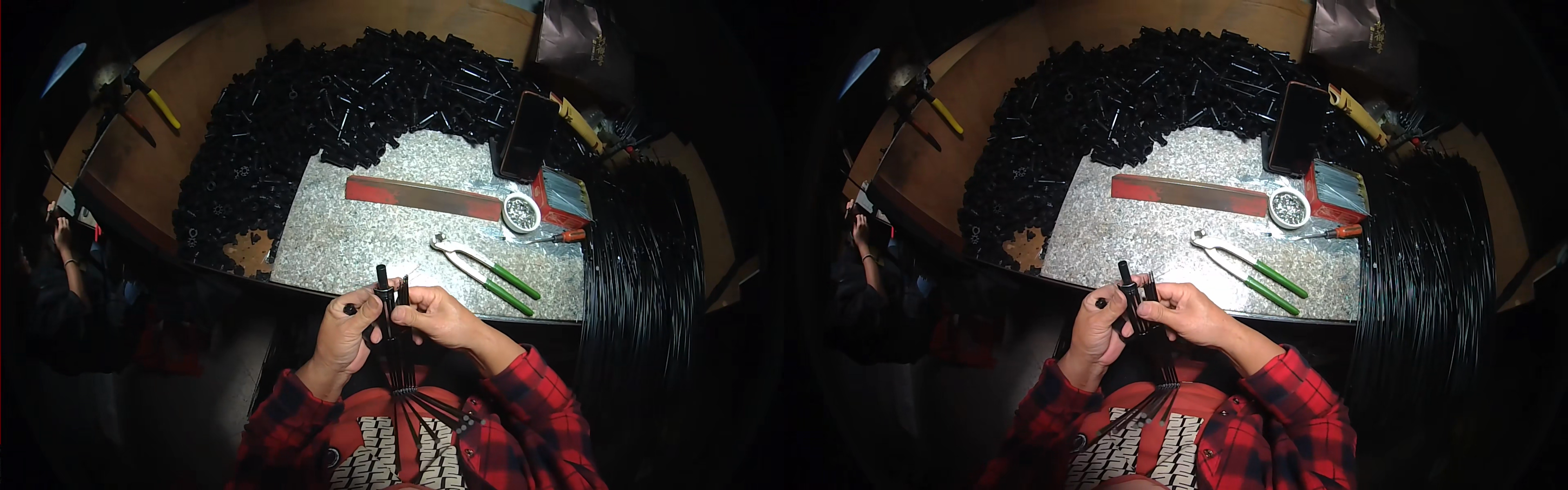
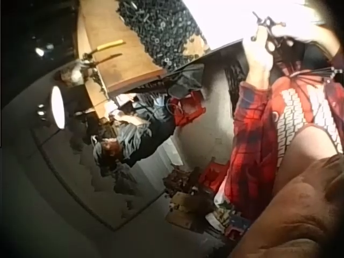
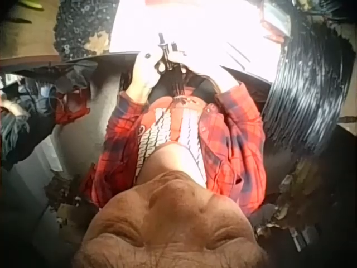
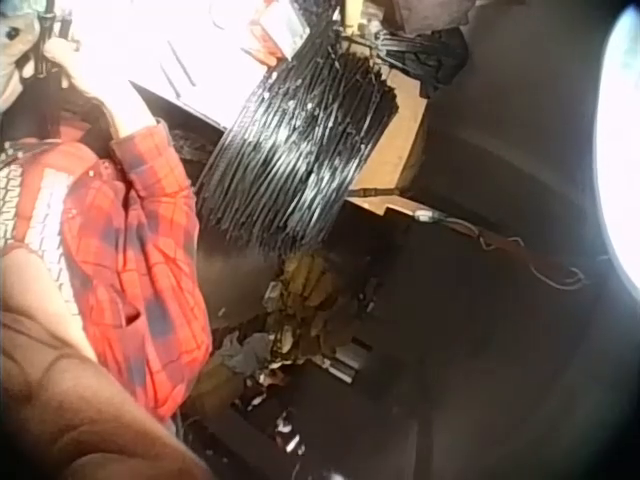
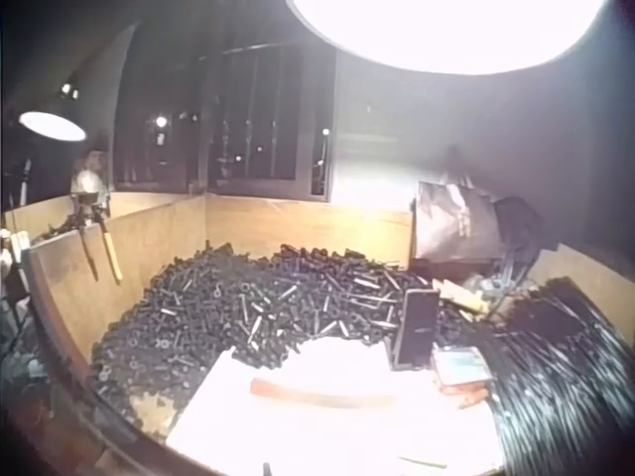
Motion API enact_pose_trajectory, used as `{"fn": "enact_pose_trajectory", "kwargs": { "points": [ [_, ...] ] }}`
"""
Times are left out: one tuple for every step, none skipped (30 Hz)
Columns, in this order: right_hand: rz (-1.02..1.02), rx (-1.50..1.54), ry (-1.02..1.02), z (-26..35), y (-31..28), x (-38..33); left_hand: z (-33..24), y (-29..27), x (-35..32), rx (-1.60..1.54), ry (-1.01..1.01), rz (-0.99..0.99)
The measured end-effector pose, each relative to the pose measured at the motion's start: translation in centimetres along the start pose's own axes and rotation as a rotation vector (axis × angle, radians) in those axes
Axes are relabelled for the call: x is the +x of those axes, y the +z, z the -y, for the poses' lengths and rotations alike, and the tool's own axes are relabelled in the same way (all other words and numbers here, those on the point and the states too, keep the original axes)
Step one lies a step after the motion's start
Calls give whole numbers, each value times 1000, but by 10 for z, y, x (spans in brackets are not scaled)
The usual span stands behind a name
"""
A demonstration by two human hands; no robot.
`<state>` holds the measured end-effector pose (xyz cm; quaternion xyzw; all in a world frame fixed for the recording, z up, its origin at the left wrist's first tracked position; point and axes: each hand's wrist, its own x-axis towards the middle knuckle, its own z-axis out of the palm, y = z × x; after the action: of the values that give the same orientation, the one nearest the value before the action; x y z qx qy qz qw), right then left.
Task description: Assemble multiple black cables into a connector, then use pliers to secure them.
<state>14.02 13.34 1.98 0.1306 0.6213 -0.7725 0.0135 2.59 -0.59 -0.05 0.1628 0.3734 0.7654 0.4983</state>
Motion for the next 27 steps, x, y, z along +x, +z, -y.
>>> {"fn": "enact_pose_trajectory", "kwargs": {
  "points": [
    [-15,-19,2,3,2,-2,-1,2,-1,29,41,-13],
    [-7,-22,1,3,4,-4,-2,4,-2,59,85,-30],
    [-6,-33,-29,3,5,-7,-6,6,-3,57,92,-36],
    [-4,-44,-58,3,6,-8,-12,8,-2,104,66,-3],
    [16,-57,-9,0,1,-10,-17,10,-1,149,38,28],
    [25,-61,-6,-2,-1,-11,-20,11,0,146,44,21],
    [33,-74,-2,-4,-3,-12,-23,11,1,173,3,30],
    [40,-87,0,-4,-4,-11,-26,11,2,202,-39,42],
    [51,-94,-30,-2,-2,-11,-28,10,3,222,-59,43],
    [59,-97,-27,-3,-1,-9,-29,8,3,218,-53,36],
    [51,-61,-90,-4,2,-7,-30,5,4,215,-93,64],
    [42,-24,-154,-3,4,-5,-30,3,5,212,-132,92],
    [50,-27,-152,-1,5,-5,-31,1,6,209,-125,86],
    [39,-18,-92,2,5,-5,-31,0,7,148,-56,62],
    [28,-9,-33,4,6,-5,-31,-2,8,87,15,38],
    [39,-12,-30,3,5,-3,-34,-6,11,84,23,29],
    [41,-27,-35,2,3,-4,-36,-9,16,-4,46,15],
    [44,-41,-41,1,2,-4,-40,-11,19,-92,71,0],
    [49,-45,-39,1,2,-6,-47,-11,19,-262,53,43],
    [45,-4,-7,1,1,-6,-49,-13,22,-263,62,43],
    [40,37,24,1,1,-5,-51,-15,24,-240,91,-7],
    [45,30,20,2,1,-6,-53,-15,26,-217,120,-55],
    [36,8,45,5,3,-5,-57,-15,26,-213,135,-56],
    [25,-15,69,6,5,-5,-61,-13,26,-166,165,-62],
    [36,-2,62,7,7,-3,-64,-10,26,-120,193,-67],
    [35,-7,56,4,7,-3,-65,-9,28,-77,213,-66],
    [30,-9,25,0,7,-2,-64,-11,30,-35,252,-50]
  ]
}}
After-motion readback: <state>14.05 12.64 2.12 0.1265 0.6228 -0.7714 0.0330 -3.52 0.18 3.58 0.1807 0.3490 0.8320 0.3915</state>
